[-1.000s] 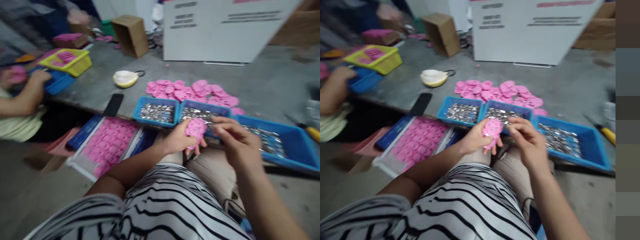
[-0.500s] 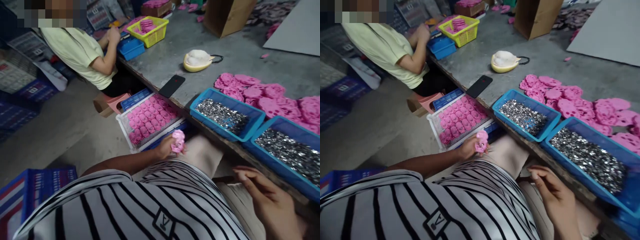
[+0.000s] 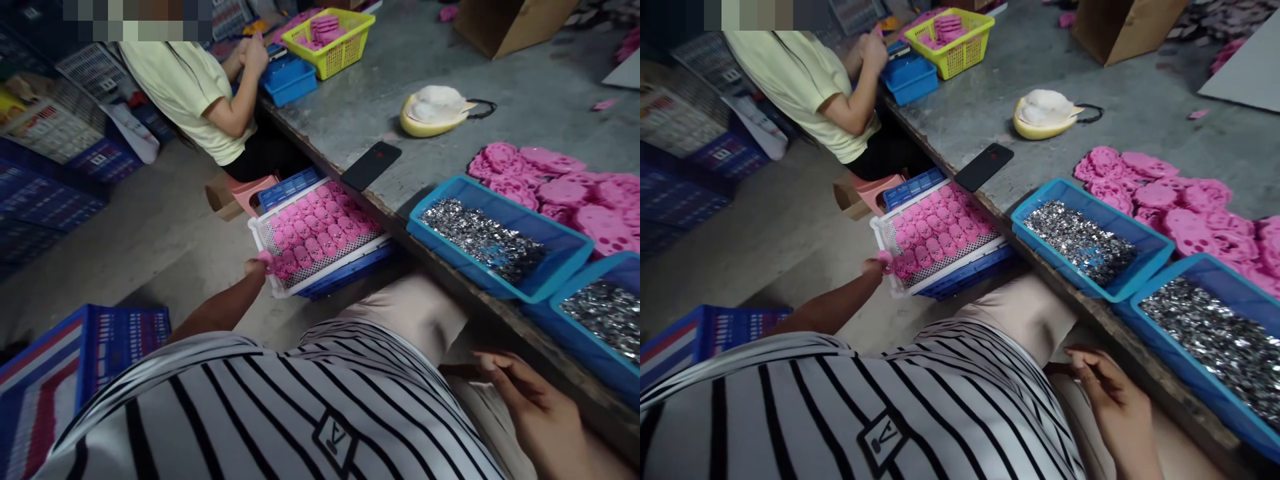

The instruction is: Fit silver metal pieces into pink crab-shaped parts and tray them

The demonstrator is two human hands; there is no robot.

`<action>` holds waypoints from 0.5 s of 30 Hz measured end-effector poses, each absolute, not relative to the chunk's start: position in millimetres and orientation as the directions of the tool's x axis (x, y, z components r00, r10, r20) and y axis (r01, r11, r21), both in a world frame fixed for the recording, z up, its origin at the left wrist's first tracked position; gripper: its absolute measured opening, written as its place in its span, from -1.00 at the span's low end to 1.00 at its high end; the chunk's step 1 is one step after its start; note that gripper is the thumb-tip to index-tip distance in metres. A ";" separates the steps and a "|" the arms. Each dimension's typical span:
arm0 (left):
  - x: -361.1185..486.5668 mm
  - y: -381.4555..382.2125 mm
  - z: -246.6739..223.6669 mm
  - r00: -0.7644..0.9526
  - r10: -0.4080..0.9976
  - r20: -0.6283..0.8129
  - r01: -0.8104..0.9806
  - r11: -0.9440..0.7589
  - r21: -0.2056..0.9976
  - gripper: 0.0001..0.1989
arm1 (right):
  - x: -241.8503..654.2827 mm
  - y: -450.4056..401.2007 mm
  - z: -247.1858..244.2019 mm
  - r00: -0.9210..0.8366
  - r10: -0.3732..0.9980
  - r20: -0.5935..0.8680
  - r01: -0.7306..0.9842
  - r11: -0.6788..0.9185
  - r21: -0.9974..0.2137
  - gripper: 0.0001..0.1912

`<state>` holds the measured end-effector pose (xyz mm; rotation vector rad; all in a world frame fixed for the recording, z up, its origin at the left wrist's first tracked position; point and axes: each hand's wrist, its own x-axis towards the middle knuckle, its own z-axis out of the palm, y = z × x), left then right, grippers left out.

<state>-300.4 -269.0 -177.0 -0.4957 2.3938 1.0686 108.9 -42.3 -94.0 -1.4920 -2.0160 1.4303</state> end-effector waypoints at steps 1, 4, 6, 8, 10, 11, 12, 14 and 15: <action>-301.2 -267.5 -180.0 -0.821 -0.181 -0.541 -0.512 0.655 0.557 -0.62 | 107.4 -42.4 -93.2 -0.444 0.837 -0.320 0.584 0.000 -0.812 -0.93; -299.5 -267.2 -187.3 -0.819 -0.213 -0.532 -0.507 0.703 0.499 -0.61 | 105.6 -41.3 -90.4 -0.463 0.826 -0.321 0.591 0.018 -0.807 -0.91; -297.6 -270.3 -189.2 -0.823 -0.185 -0.537 -0.483 0.725 0.491 -0.61 | 106.1 -40.1 -90.1 -0.471 0.817 -0.333 0.596 0.016 -0.803 -0.92; -296.4 -272.8 -189.5 -0.826 -0.157 -0.541 -0.461 0.741 0.489 -0.61 | 106.8 -39.2 -92.0 -0.452 0.831 -0.323 0.588 0.006 -0.809 -0.91; -296.3 -272.2 -189.6 -0.828 -0.142 -0.542 -0.446 0.752 0.485 -0.62 | 106.9 -38.5 -95.7 -0.430 0.841 -0.329 0.592 -0.012 -0.806 -0.91; -296.4 -270.7 -189.9 -0.829 -0.140 -0.541 -0.443 0.756 0.483 -0.62 | 106.5 -37.9 -97.8 -0.407 0.852 -0.329 0.594 -0.027 -0.804 -0.89; -296.6 -268.5 -190.1 -0.830 -0.146 -0.538 -0.443 0.759 0.478 -0.62 | 105.9 -37.0 -99.9 -0.382 0.862 -0.334 0.597 -0.046 -0.801 -0.86; -296.5 -263.7 -190.6 -0.833 -0.164 -0.528 -0.446 0.763 0.467 -0.62 | 104.1 -34.7 -103.1 -0.342 0.869 -0.357 0.600 -0.090 -0.795 -0.79; -296.2 -261.8 -190.7 -0.836 -0.173 -0.521 -0.448 0.764 0.464 -0.62 | 103.0 -33.5 -104.1 -0.324 0.872 -0.368 0.598 -0.112 -0.793 -0.77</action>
